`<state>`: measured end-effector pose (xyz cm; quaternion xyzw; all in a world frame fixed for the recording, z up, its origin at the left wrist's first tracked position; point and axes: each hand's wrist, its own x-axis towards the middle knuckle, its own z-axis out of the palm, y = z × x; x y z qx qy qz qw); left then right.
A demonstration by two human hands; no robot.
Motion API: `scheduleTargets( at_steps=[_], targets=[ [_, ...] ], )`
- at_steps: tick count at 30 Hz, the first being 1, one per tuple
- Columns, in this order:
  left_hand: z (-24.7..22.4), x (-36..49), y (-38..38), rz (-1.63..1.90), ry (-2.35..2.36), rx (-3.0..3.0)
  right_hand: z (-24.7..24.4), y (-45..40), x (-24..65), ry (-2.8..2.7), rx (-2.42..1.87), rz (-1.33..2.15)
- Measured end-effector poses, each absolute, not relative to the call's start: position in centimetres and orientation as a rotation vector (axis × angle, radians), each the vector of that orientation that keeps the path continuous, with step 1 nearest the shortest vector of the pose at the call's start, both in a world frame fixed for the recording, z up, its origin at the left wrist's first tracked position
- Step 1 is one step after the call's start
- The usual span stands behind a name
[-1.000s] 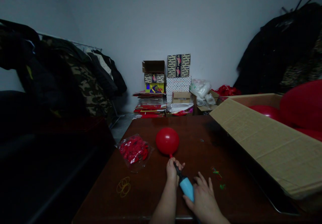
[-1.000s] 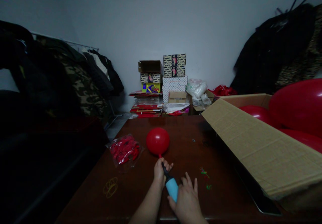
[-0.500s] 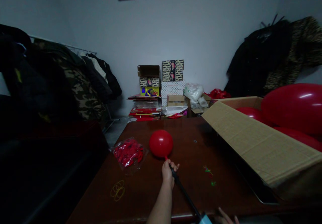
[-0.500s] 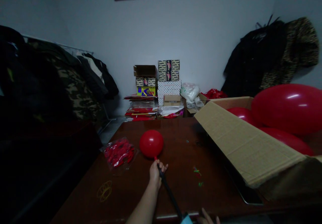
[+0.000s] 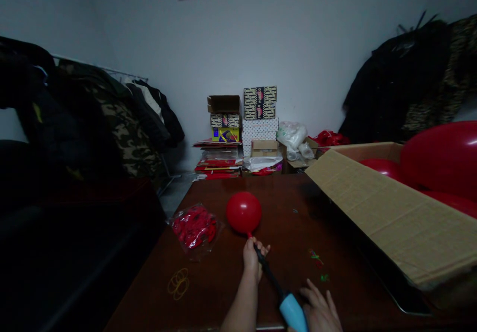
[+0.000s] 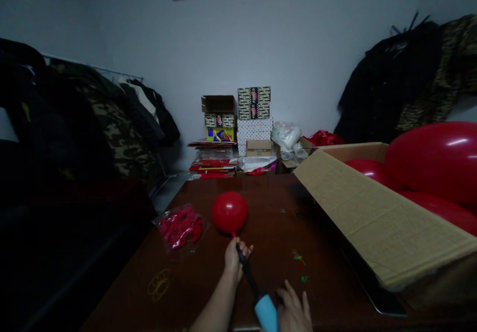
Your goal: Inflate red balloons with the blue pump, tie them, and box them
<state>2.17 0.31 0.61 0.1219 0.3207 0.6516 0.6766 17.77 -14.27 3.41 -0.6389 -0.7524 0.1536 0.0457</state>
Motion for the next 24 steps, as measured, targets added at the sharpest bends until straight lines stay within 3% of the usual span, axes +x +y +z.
scheduleTargets(
  at_steps=[9, 24],
  targets=[
    [0.5, 2.1, 0.6, 1.455, 0.725, 0.273, 6.5, -10.2, 13.1, -2.136, -1.935, 0.359],
    [0.5, 2.3, 0.3, 1.503, 0.734, 0.284, 3.5, -14.4, 17.4, -2.326, -1.928, 0.402]
  ],
)
